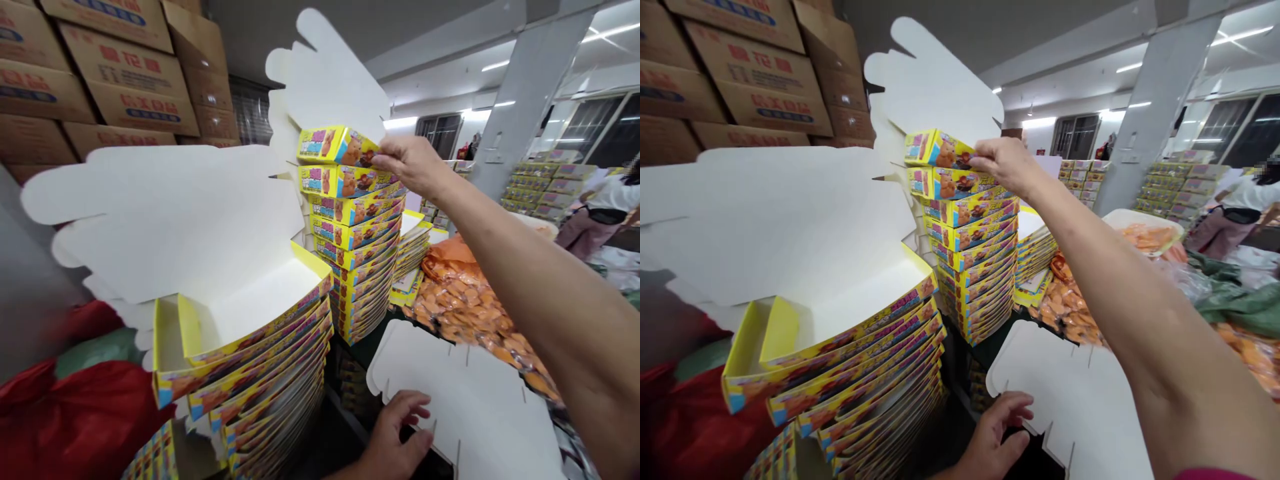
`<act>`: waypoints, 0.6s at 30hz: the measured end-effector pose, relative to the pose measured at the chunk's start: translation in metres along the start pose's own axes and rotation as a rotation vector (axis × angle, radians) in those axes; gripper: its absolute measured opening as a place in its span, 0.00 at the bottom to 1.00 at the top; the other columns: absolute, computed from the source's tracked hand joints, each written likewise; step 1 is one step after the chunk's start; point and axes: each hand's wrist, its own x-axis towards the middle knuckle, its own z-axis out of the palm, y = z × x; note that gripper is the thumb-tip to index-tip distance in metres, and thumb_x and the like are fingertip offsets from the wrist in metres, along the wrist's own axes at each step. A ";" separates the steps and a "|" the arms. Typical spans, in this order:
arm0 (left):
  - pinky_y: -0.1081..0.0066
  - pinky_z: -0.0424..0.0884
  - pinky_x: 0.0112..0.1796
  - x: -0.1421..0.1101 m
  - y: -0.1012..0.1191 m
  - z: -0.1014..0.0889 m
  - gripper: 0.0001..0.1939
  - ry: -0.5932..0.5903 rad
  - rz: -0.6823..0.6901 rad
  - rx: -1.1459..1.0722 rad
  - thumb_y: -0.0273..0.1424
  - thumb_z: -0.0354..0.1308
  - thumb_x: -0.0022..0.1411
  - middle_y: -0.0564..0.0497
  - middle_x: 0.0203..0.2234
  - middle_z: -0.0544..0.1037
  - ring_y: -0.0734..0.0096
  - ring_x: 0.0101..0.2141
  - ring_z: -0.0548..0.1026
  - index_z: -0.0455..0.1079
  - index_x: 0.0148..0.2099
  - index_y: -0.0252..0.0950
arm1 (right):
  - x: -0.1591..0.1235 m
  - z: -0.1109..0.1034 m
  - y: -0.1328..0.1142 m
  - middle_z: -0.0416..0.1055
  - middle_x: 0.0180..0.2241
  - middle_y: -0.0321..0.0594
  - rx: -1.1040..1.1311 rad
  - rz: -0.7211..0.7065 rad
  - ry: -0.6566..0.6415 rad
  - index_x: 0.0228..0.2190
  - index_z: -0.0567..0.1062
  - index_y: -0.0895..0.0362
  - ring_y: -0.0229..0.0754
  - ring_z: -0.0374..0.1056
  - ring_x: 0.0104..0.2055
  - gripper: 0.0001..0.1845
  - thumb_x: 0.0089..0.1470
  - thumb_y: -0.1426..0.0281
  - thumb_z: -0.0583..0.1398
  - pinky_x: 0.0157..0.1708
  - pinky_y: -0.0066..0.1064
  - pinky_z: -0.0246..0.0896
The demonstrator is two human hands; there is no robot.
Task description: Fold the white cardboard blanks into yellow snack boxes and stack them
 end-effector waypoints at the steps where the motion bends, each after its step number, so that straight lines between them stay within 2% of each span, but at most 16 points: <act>1: 0.60 0.66 0.47 -0.001 -0.001 0.000 0.27 -0.007 0.003 0.001 0.49 0.59 0.58 0.41 0.49 0.70 0.58 0.46 0.72 0.70 0.54 0.41 | -0.005 -0.001 -0.001 0.70 0.26 0.34 -0.021 0.000 0.019 0.31 0.74 0.57 0.41 0.66 0.37 0.12 0.59 0.62 0.58 0.42 0.34 0.61; 7: 0.61 0.68 0.45 0.000 -0.012 0.004 0.25 -0.047 0.050 0.014 0.45 0.60 0.58 0.41 0.49 0.71 0.60 0.44 0.73 0.70 0.55 0.41 | -0.008 -0.024 -0.001 0.71 0.28 0.35 -0.123 -0.043 0.141 0.33 0.73 0.53 0.42 0.66 0.37 0.11 0.61 0.60 0.56 0.39 0.32 0.59; 10: 0.62 0.68 0.44 0.001 -0.017 0.004 0.24 -0.064 0.080 0.027 0.43 0.60 0.57 0.41 0.48 0.72 0.60 0.44 0.74 0.70 0.55 0.41 | 0.000 -0.033 0.005 0.71 0.29 0.37 -0.233 -0.071 0.121 0.31 0.72 0.53 0.41 0.65 0.34 0.09 0.60 0.63 0.56 0.35 0.32 0.56; 14: 0.62 0.68 0.43 0.002 -0.018 0.006 0.24 -0.085 0.091 0.037 0.42 0.60 0.57 0.41 0.48 0.72 0.60 0.43 0.74 0.70 0.55 0.40 | 0.006 -0.032 0.015 0.69 0.26 0.36 -0.358 -0.108 -0.098 0.29 0.72 0.56 0.37 0.60 0.29 0.09 0.60 0.69 0.55 0.31 0.30 0.52; 16: 0.62 0.68 0.43 0.002 -0.017 0.007 0.24 -0.096 0.087 0.047 0.41 0.60 0.57 0.41 0.48 0.72 0.61 0.43 0.73 0.70 0.55 0.40 | 0.005 -0.028 0.019 0.69 0.27 0.35 -0.360 -0.119 -0.227 0.29 0.72 0.57 0.35 0.60 0.29 0.10 0.61 0.69 0.55 0.32 0.29 0.52; 18: 0.62 0.68 0.44 0.002 -0.015 0.008 0.23 -0.109 0.074 0.057 0.40 0.60 0.57 0.40 0.48 0.72 0.61 0.43 0.73 0.70 0.55 0.40 | 0.003 -0.026 0.023 0.70 0.29 0.35 -0.349 -0.118 -0.288 0.30 0.73 0.58 0.34 0.61 0.31 0.10 0.61 0.69 0.55 0.33 0.29 0.52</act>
